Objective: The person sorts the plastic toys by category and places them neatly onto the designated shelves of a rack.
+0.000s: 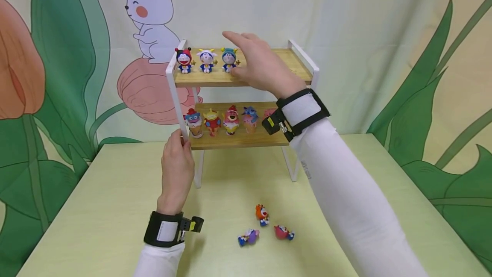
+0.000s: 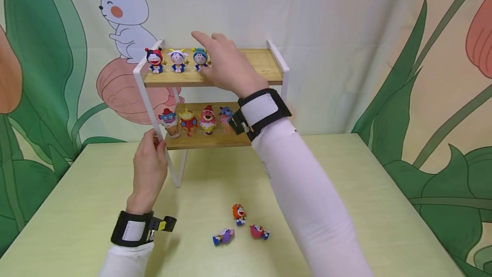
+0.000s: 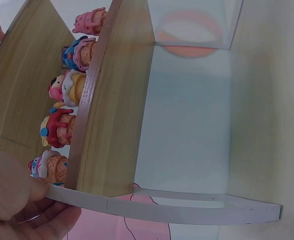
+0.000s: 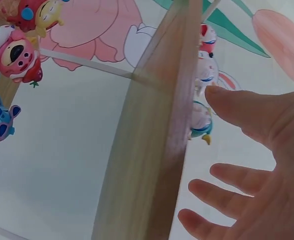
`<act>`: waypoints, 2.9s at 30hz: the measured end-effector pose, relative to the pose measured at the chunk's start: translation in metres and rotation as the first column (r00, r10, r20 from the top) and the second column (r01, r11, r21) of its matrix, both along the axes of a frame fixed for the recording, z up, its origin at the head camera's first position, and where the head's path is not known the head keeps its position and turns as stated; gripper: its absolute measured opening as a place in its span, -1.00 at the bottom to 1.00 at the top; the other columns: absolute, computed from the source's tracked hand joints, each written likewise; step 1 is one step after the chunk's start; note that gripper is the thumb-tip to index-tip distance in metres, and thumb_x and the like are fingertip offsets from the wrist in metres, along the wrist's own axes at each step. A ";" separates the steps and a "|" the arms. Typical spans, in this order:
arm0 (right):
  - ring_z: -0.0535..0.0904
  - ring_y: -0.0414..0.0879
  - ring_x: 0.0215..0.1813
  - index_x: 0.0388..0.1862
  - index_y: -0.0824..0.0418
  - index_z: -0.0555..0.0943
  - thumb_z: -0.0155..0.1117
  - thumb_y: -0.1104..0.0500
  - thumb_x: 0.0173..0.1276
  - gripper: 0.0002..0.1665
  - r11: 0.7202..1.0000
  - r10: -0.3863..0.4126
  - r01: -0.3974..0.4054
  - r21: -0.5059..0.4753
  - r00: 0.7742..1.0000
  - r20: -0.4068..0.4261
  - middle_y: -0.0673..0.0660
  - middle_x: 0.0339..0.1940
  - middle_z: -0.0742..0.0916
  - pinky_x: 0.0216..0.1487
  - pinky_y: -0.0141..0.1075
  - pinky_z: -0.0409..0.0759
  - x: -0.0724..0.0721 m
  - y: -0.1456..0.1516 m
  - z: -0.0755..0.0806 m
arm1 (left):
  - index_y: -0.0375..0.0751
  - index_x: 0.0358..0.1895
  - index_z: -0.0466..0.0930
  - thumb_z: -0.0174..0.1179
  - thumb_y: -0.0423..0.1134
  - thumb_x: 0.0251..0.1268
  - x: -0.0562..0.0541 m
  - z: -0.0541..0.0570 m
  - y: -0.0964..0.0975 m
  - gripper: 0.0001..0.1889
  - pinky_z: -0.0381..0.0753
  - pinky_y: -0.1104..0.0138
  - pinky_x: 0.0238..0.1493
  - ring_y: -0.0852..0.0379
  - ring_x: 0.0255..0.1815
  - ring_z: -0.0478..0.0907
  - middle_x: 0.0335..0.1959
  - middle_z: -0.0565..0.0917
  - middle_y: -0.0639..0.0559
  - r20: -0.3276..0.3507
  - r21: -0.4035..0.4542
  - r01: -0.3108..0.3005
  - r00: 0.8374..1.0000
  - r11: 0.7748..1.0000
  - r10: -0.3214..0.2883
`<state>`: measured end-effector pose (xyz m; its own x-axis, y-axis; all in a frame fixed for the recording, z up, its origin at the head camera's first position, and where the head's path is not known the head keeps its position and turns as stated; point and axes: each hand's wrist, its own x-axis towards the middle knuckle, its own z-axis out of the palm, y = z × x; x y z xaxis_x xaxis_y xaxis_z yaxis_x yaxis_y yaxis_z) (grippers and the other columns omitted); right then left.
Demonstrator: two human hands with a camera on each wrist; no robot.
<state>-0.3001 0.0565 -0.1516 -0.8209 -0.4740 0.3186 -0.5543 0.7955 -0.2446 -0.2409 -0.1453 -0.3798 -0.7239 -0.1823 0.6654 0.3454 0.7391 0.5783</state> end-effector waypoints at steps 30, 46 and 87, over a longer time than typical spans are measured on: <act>0.22 0.20 0.42 0.27 0.24 0.53 0.43 0.21 0.26 -0.41 0.938 0.149 -0.221 -0.266 0.953 -0.265 0.31 0.33 0.48 0.41 0.05 0.16 0.082 0.058 -0.078 | -0.50 0.17 0.34 0.05 -0.49 0.43 0.000 -0.002 -0.001 -0.68 0.65 0.00 -0.16 -0.21 -0.14 0.54 -0.10 0.53 -0.36 -0.011 -0.008 0.002 1.000 1.000 -0.002; 0.25 0.21 0.41 0.25 0.23 0.55 0.45 0.20 0.25 -0.42 0.949 0.200 -0.241 -0.205 0.959 -0.199 0.26 0.31 0.51 0.37 0.15 0.17 0.098 0.073 -0.120 | -0.51 0.16 0.35 0.05 -0.48 0.43 -0.001 -0.002 -0.002 -0.70 0.65 0.02 -0.20 -0.18 -0.18 0.54 -0.13 0.54 -0.35 -0.013 -0.002 0.011 1.000 1.000 -0.011; 0.46 0.13 0.28 0.21 0.24 0.58 0.36 0.09 0.35 -0.51 0.969 0.216 -0.217 -0.118 0.976 -0.024 0.24 0.23 0.58 0.25 0.01 0.45 0.096 0.097 -0.179 | -0.49 0.16 0.36 0.06 -0.48 0.43 0.000 -0.001 -0.001 -0.70 0.67 0.03 -0.19 -0.15 -0.19 0.54 -0.13 0.54 -0.32 0.017 -0.009 -0.013 1.000 1.000 0.013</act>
